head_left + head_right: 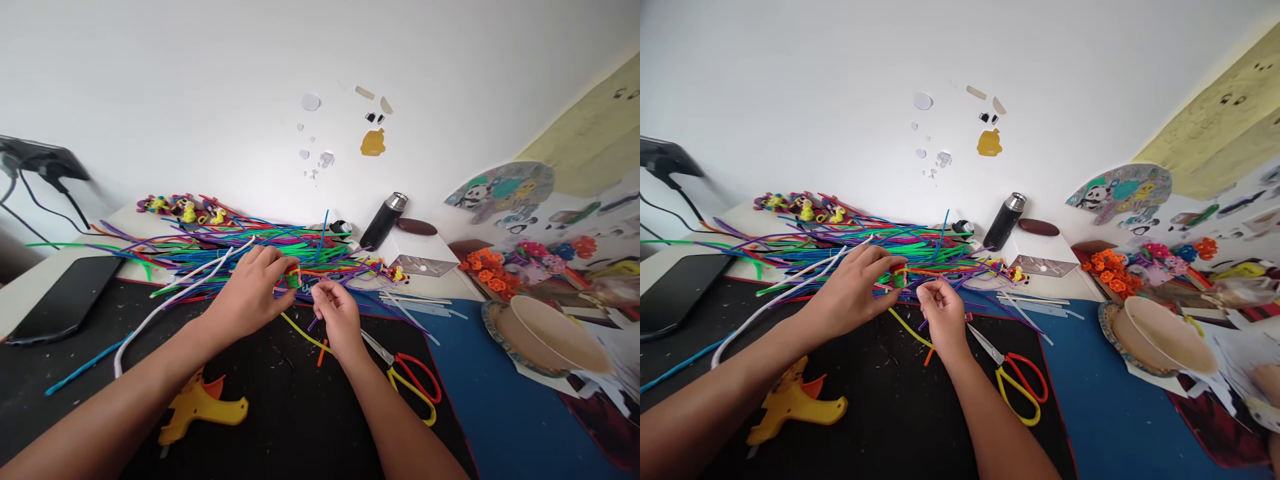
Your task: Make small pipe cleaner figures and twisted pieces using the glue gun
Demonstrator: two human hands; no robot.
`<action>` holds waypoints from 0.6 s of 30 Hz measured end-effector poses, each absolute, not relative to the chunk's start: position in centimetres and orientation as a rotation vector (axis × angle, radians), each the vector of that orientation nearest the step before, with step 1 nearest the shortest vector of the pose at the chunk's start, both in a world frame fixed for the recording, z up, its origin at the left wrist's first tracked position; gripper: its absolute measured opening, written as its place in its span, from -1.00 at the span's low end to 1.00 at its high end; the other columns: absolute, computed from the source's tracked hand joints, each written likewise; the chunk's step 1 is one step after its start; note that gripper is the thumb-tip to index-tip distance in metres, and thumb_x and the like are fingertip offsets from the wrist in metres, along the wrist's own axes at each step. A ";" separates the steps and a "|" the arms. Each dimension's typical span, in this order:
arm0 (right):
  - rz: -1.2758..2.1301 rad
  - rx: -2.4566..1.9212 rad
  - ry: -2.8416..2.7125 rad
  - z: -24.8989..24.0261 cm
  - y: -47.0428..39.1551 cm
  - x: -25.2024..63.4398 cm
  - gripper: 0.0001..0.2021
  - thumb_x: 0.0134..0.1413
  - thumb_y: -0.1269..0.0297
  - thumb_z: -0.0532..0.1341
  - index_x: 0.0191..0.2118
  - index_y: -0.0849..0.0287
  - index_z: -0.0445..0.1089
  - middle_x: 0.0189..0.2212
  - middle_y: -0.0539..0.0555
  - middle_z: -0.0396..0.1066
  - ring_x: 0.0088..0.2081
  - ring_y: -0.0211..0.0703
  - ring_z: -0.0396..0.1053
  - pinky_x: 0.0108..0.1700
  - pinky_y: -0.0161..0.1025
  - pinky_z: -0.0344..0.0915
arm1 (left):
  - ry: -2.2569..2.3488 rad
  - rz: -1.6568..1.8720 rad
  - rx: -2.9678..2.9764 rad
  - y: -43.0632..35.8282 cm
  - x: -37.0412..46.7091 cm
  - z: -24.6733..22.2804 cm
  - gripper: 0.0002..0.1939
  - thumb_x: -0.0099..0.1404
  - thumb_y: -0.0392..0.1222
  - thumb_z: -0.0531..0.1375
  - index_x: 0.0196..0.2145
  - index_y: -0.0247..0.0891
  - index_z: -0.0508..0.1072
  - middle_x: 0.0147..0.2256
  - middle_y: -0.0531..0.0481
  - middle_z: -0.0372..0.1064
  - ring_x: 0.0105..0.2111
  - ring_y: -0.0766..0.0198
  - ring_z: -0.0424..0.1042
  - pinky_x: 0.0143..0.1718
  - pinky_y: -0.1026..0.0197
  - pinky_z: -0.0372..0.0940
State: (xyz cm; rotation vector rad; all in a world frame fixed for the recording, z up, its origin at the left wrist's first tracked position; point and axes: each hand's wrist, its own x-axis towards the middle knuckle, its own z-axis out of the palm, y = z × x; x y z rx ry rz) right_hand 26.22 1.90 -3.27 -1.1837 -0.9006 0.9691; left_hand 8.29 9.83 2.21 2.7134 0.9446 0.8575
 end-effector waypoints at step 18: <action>0.783 -1.258 -1.052 -2.2 1.1 25.4 -0.80 0.21 0.09 0.36 -0.16 0.08 0.51 -0.54 -0.10 0.16 -0.49 -0.21 0.12 -0.41 -0.23 0.12 | 0.882 0.768 2.800 9.2 8.7 1.7 -0.63 0.39 -0.14 0.18 0.12 -0.18 0.48 -0.09 -0.18 0.40 -0.06 -0.11 0.36 0.02 -0.12 0.33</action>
